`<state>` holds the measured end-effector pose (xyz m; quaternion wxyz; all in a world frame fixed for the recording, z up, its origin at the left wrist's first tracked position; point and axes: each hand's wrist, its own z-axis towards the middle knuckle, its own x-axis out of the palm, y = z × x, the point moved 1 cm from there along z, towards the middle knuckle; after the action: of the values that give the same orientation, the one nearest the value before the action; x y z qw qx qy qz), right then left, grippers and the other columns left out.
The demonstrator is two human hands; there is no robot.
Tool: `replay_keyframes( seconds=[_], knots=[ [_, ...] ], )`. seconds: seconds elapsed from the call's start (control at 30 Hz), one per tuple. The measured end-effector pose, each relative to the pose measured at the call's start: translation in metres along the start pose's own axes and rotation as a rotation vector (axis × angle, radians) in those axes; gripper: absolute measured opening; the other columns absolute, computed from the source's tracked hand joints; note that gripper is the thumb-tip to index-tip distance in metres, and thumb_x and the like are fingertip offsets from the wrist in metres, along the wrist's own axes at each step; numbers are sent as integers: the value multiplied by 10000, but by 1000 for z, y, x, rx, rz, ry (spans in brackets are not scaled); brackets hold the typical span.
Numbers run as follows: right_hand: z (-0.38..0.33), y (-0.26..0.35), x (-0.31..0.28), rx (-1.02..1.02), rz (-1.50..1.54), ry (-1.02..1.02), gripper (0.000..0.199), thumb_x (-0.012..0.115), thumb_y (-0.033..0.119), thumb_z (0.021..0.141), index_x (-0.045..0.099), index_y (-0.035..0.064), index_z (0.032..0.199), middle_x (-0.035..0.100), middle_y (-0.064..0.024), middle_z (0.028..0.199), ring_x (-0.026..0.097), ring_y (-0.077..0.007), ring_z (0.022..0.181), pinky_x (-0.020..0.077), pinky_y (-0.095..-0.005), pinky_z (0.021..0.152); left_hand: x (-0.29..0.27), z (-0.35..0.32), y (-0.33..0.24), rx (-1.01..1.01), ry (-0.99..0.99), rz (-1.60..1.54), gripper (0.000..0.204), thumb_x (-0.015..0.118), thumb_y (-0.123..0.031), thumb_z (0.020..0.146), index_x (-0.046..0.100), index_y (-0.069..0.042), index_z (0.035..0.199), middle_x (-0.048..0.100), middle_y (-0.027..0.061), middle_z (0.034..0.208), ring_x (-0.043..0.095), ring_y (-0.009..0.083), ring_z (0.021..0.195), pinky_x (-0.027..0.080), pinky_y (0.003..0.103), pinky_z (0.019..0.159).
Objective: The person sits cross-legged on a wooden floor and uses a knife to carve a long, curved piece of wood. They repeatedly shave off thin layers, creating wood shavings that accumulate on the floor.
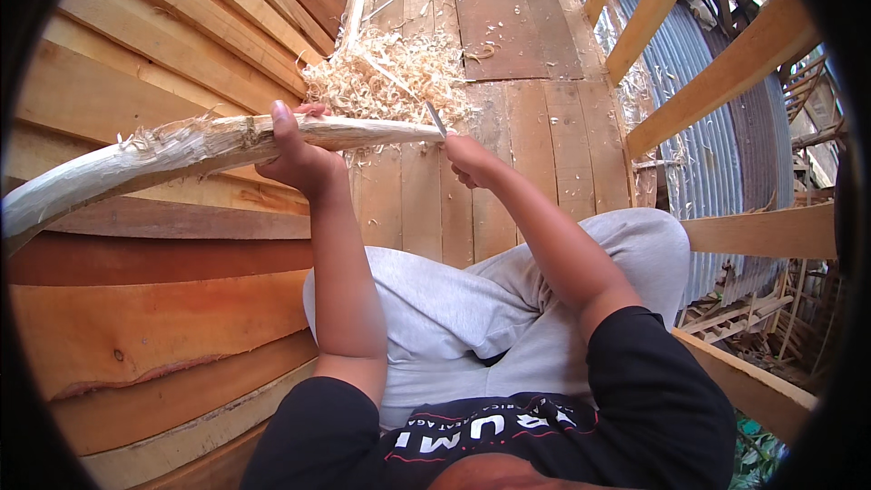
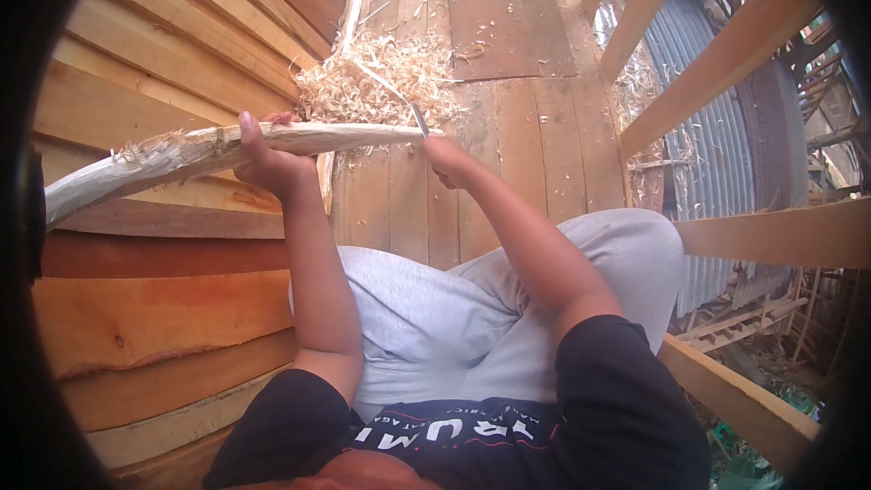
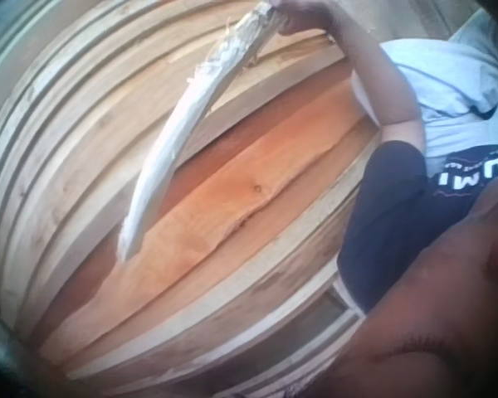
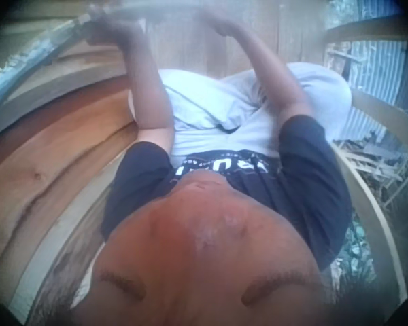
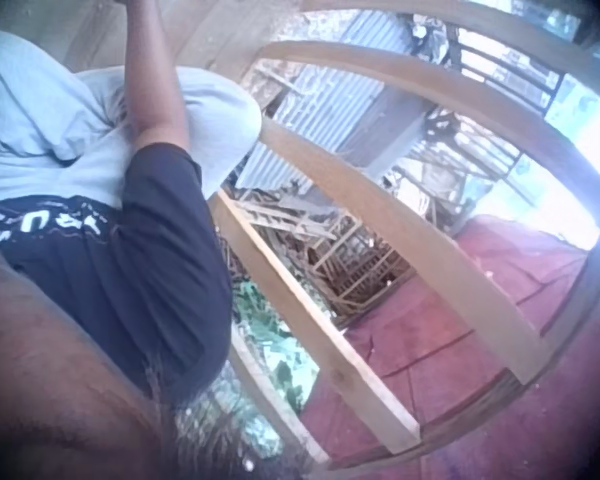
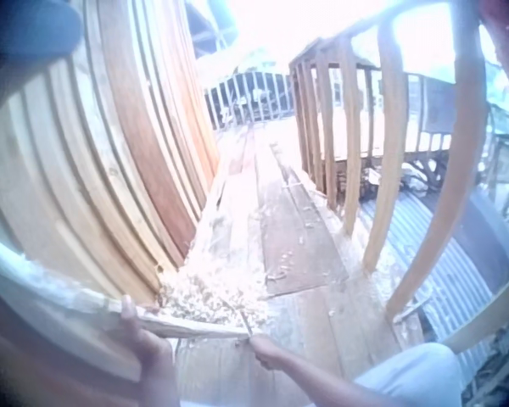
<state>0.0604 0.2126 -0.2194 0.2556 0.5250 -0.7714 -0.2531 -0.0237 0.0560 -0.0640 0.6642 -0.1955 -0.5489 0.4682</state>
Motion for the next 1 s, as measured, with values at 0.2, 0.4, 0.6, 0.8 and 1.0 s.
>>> replay_keyframes(
  seconds=[0.2,0.4,0.6,0.8,1.0],
  knots=[
    [-54,35,40,-118,-176,-50,301,289,354,1003,405,117,856,311,22,577,246,-88,435,189,-293,398,-2,-7,-6,10,-17,49,364,654,-183,822,482,94,984,615,158,637,601,215,553,527,338,554],
    [-13,9,8,46,84,11,342,290,391,987,382,120,800,294,32,569,218,-79,444,173,-277,389,1,-6,-2,1,33,31,247,642,-153,817,528,63,853,618,146,629,603,206,542,534,345,552],
    [-26,23,11,38,17,79,269,302,330,960,378,125,802,288,24,569,204,-79,433,162,-270,385,-3,-1,1,6,47,14,254,641,-147,816,516,59,892,621,149,636,605,209,543,538,347,543],
    [-24,16,20,-1,35,-2,300,294,347,991,375,119,813,281,31,560,201,-79,416,163,-283,373,-2,-9,-3,37,57,18,262,644,-147,817,504,52,913,620,141,616,595,206,535,534,350,559],
    [-9,12,3,45,57,89,410,289,447,1011,354,130,760,305,26,562,236,-87,426,181,-280,379,-2,-2,2,51,94,28,232,643,-150,833,527,46,876,628,143,624,592,202,535,524,347,571]
  ],
)
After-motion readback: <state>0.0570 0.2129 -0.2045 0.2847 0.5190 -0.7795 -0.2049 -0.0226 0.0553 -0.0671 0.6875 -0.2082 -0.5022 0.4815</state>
